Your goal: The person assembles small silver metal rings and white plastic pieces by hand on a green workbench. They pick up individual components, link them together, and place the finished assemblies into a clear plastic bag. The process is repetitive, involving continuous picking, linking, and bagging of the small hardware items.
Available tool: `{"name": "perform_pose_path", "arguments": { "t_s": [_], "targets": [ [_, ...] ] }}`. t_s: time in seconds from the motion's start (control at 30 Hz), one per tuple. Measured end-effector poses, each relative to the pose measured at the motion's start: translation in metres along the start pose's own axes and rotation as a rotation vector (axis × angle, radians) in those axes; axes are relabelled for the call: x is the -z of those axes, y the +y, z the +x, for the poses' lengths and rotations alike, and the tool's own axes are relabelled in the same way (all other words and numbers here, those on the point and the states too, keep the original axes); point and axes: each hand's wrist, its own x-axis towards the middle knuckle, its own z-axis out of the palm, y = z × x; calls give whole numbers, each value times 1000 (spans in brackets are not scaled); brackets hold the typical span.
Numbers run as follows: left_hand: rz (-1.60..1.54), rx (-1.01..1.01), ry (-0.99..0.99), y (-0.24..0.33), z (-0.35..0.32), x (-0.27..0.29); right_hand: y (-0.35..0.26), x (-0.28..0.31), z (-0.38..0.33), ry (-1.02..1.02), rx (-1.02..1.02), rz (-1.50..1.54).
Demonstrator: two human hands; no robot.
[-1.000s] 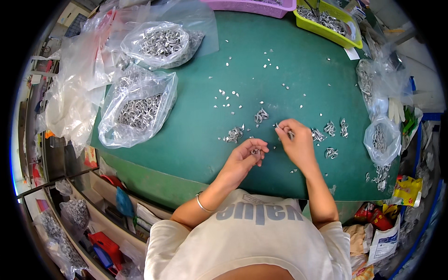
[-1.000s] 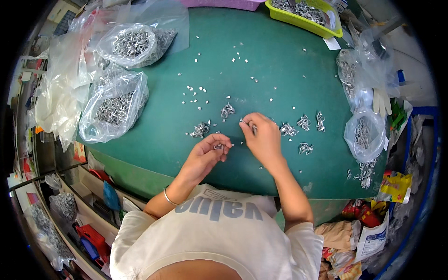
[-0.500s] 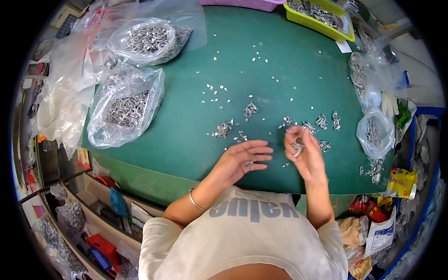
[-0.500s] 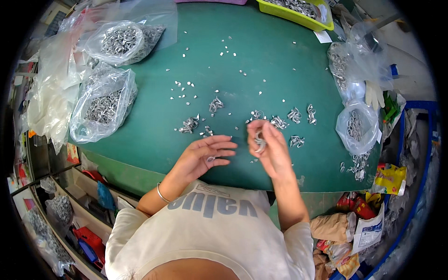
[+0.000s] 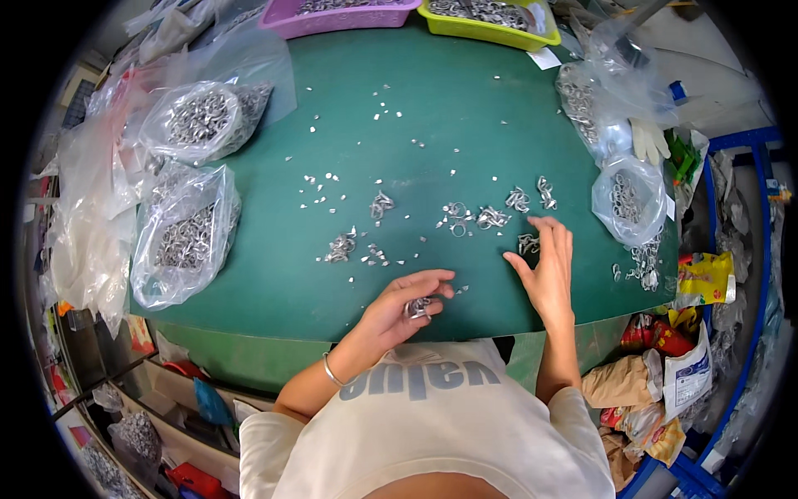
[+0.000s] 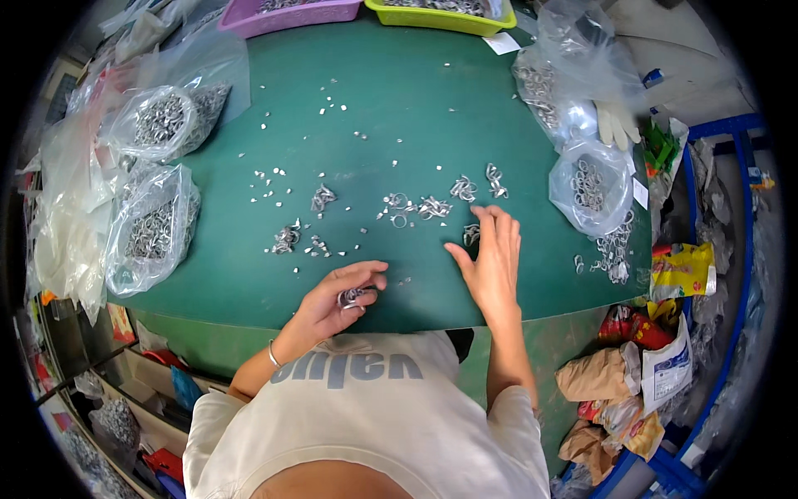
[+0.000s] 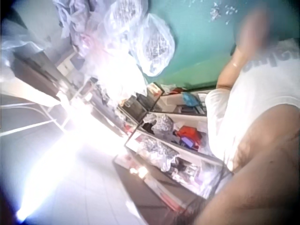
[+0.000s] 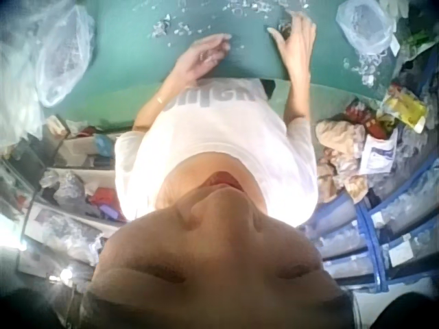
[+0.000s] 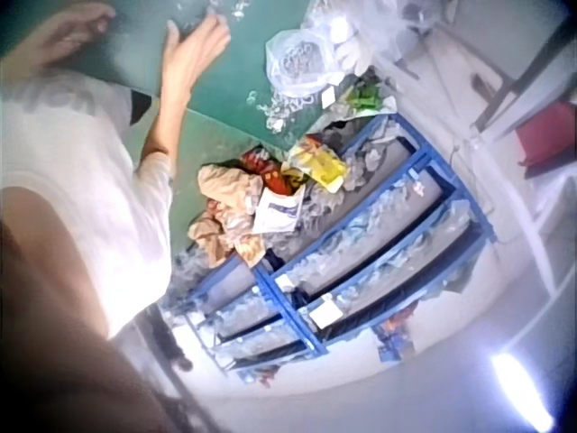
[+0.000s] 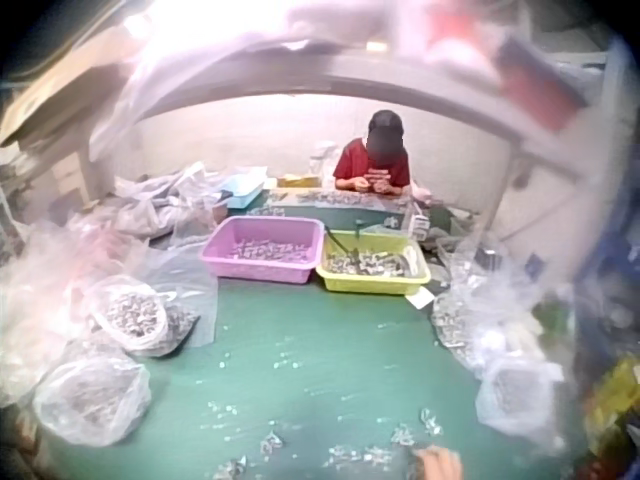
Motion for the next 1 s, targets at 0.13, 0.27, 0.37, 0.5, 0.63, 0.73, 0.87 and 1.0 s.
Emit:
{"name": "perform_pose_path", "arguments": {
  "t_s": [0.13, 0.27, 0.37, 0.5, 0.63, 0.73, 0.87, 1.0],
  "targets": [
    [-53, 41, 163, -4, 3, -22, 30, 4, -8, -212, -181, 324],
    [-224, 146, -368, -17, 17, 21, 47, 20, 6, -224, -218, 415],
    [-156, 113, -369, -23, 22, 19, 61, 19, 22, -77, -139, 104],
    [-48, 70, -221, -28, 24, -4, 69, -15, 46, 37, -134, -49],
    [3, -4, -164, -24, 22, -9, 67, -2, 50, 50, -358, 357],
    [-16, -1, -132, -24, 25, -4, 72, -1, 49, 46, -317, 365],
    [-15, 48, -48, -24, 26, -14, 70, -7, 44, -88, 28, 288],
    [-22, 26, -32, -22, 25, -13, 70, -1, 45, -254, -224, 405]
  ]
}}
